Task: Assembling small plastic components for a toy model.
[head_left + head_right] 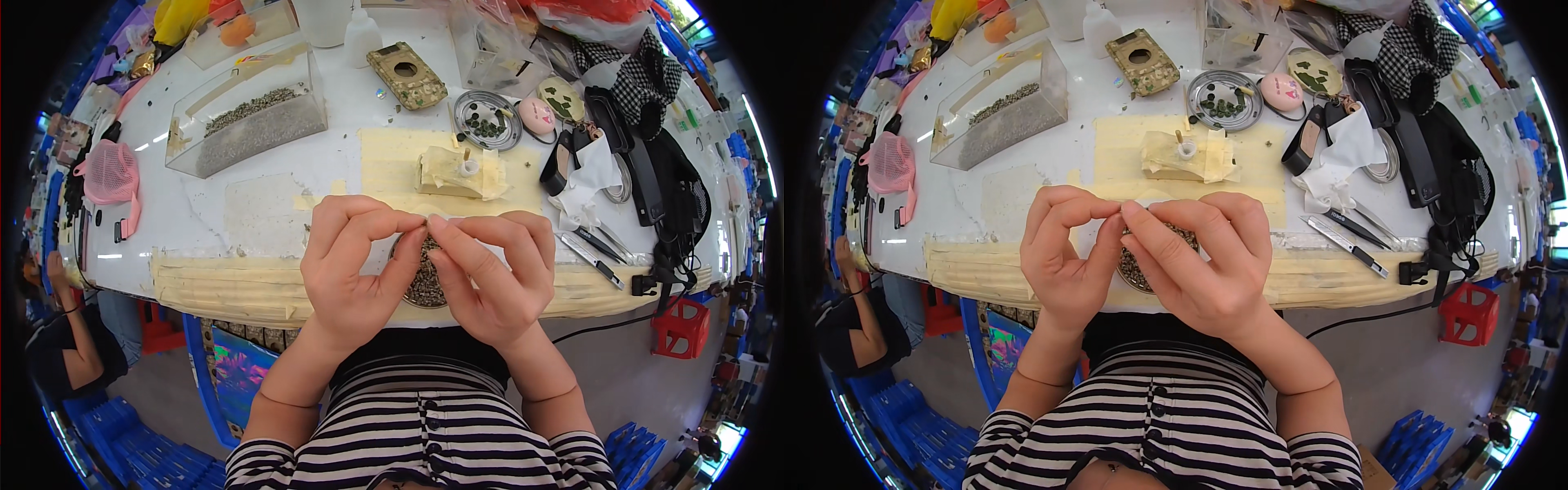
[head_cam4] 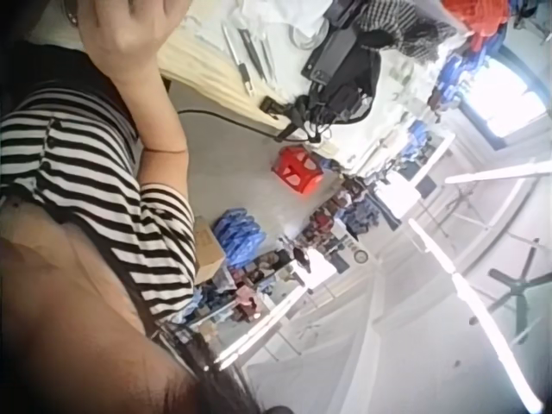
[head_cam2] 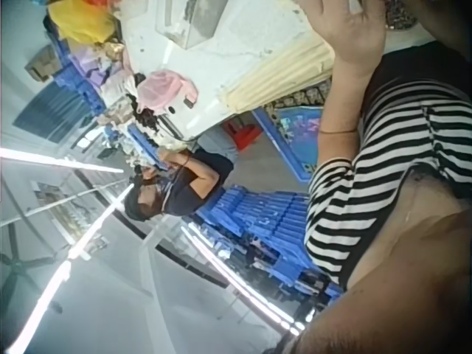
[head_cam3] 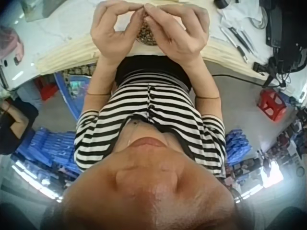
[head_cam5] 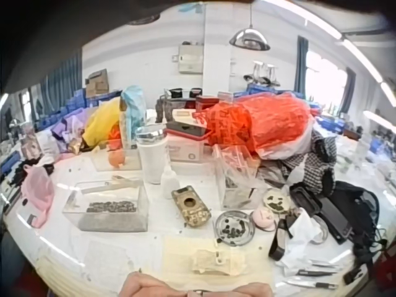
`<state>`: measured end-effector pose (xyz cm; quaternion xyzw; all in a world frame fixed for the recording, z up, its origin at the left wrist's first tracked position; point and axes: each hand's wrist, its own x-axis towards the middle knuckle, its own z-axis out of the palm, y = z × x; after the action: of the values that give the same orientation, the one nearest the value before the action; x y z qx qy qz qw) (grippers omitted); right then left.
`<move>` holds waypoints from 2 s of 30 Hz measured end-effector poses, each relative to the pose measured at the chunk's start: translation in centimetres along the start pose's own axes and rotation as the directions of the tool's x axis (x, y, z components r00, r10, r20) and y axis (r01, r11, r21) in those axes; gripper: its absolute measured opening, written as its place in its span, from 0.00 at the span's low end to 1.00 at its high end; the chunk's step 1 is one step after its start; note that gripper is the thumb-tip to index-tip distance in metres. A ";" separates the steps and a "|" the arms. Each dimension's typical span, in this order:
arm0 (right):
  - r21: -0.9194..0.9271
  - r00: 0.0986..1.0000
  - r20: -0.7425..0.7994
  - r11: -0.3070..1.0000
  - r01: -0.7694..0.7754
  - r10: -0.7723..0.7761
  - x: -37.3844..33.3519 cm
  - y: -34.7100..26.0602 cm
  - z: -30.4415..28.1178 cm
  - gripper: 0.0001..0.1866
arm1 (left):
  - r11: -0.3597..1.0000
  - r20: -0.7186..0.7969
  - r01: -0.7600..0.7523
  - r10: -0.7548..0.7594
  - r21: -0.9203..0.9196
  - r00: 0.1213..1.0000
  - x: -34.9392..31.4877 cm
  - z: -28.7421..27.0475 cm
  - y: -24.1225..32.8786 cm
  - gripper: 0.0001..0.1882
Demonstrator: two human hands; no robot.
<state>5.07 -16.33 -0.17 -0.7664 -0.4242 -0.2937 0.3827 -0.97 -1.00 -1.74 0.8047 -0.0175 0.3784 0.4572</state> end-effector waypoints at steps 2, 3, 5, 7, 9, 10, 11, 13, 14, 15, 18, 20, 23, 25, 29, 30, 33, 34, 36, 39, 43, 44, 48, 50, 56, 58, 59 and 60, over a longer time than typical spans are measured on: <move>0.126 0.995 0.026 0.987 -0.100 0.098 0.1 0.3 0.1 0.15 | 1.000 0.005 0.008 -0.007 -0.025 1.000 0.1 -0.1 0.2 0.12; 0.221 0.983 0.075 0.959 -0.179 0.166 0.2 0.4 0.0 0.14 | 0.999 0.007 0.011 -0.010 -0.038 1.000 0.2 -0.1 0.3 0.11; 0.411 0.943 0.166 0.849 -0.332 0.288 0.0 0.5 0.1 0.11 | 0.999 0.009 -0.002 0.003 -0.040 1.000 0.1 -0.2 0.2 0.11; 0.584 0.885 0.256 0.667 -0.463 0.390 -0.4 0.7 0.4 0.08 | 0.999 0.015 -0.019 0.020 -0.039 1.000 0.1 -0.2 0.2 0.11; 0.648 0.802 0.357 0.491 -0.582 0.479 -0.1 0.4 0.1 0.06 | 0.999 0.024 -0.039 0.039 -0.030 0.999 0.1 -0.3 0.2 0.11; 0.668 0.753 0.412 0.392 -0.632 0.513 0.0 0.2 0.0 0.05 | 0.999 0.024 -0.052 0.053 -0.012 0.998 0.1 -0.3 0.2 0.11; 0.650 0.774 0.385 0.447 -0.615 0.503 0.0 0.3 0.0 0.05 | 0.998 0.025 -0.066 0.066 0.006 0.998 0.1 -0.3 0.2 0.11; 0.607 0.813 0.334 0.551 -0.573 0.477 -0.1 0.6 0.0 0.05 | 0.996 0.024 -0.082 0.082 0.030 0.996 0.1 -0.3 0.2 0.12; 0.582 0.854 0.274 0.631 -0.513 0.441 -0.1 0.6 0.0 0.05 | 0.996 0.023 -0.085 0.084 0.035 0.996 0.1 -0.3 0.1 0.12; 0.549 0.891 0.215 0.705 -0.448 0.399 0.0 0.7 0.0 0.06 | 0.995 0.022 -0.087 0.086 0.039 0.996 0.1 -0.2 0.1 0.12; 0.477 0.931 0.122 0.802 -0.359 0.344 0.1 0.4 0.0 0.07 | 0.995 0.019 -0.086 0.086 0.039 0.996 0.1 -0.2 0.1 0.12; 0.445 0.939 0.099 0.830 -0.337 0.328 0.1 0.3 0.1 0.08 | 0.997 0.016 -0.072 0.071 0.037 0.997 0.0 -0.3 0.1 0.11; 0.408 0.949 0.091 0.858 -0.313 0.303 0.2 0.5 0.0 0.08 | 0.997 0.019 -0.070 0.069 0.026 0.997 0.1 -0.2 0.2 0.11; 0.416 0.950 0.097 0.855 -0.310 0.298 0.2 0.5 0.1 0.08 | 0.998 0.019 -0.067 0.066 0.017 0.998 0.1 -0.2 0.2 0.11; 0.443 0.949 0.117 0.840 -0.314 0.293 0.2 0.7 0.3 0.07 | 0.999 0.041 -0.021 0.022 -0.034 0.999 0.1 -0.2 0.2 0.11; 0.469 0.943 0.131 0.819 -0.330 0.305 0.1 0.7 0.3 0.06 | 0.999 0.052 -0.003 0.006 -0.054 0.999 0.1 -0.3 0.2 0.11; 0.564 0.907 0.212 0.713 -0.417 0.363 0.0 0.7 0.2 0.05 | 0.996 0.063 0.029 -0.024 -0.087 0.998 0.1 -0.3 0.4 0.10; 0.594 0.890 0.247 0.666 -0.451 0.383 -0.1 0.6 0.0 0.05 | 0.997 0.062 0.011 -0.006 -0.080 0.998 0.1 -0.3 0.3 0.10; 0.659 0.833 0.337 0.522 -0.542 0.439 0.0 0.5 -0.3 0.05 | 0.998 0.061 -0.026 0.030 -0.065 0.998 0.1 -0.3 0.2 0.11; 0.710 0.754 0.461 0.315 -0.630 0.469 -0.1 0.5 -0.5 0.05 | 0.995 0.074 -0.099 0.101 -0.034 0.992 0.2 -0.4 0.2 0.12; 0.723 0.725 0.533 0.209 -0.658 0.437 -0.2 0.7 -0.8 0.07 | 0.984 0.067 -0.174 0.172 0.033 0.983 0.3 -0.3 0.1 0.13; 0.737 0.717 0.544 0.159 -0.657 0.436 -0.2 0.6 -0.7 0.07 | 0.981 0.064 -0.190 0.187 0.038 0.980 0.3 -0.3 0.0 0.14; 0.772 0.699 0.583 -0.011 -0.636 0.414 -0.2 0.6 -0.5 0.08 | 0.977 0.075 -0.210 0.207 0.027 0.975 0.4 -0.5 0.0 0.15; 0.774 0.692 0.595 -0.057 -0.631 0.409 -0.2 0.5 -0.4 0.08 | 0.976 0.078 -0.214 0.211 0.034 0.974 0.4 -0.6 -0.1 0.14; 0.743 0.655 0.652 -0.150 -0.652 0.381 0.0 0.4 -0.7 0.08 | 0.980 0.075 -0.199 0.200 -0.025 0.977 0.4 -0.7 0.0 0.14; 0.720 0.627 0.681 -0.189 -0.668 0.380 0.1 0.2 -0.8 0.08 | 0.983 0.084 -0.168 0.174 -0.076 0.981 0.4 -0.9 0.1 0.14; 0.702 0.609 0.702 -0.217 -0.678 0.368 0.2 0.2 -0.9 0.08 | 0.983 0.088 -0.148 0.158 -0.110 0.984 0.4 -0.9 0.2 0.14; 0.683 0.591 0.724 -0.245 -0.688 0.356 0.2 0.2 -1.0 0.08 | 0.981 0.091 -0.128 0.142 -0.143 0.986 0.4 -0.9 0.2 0.13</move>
<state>5.24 -17.12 0.45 -0.4297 -0.1643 0.3657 0.8091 -1.28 -0.27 -1.05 0.7865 -0.1210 0.3651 0.4832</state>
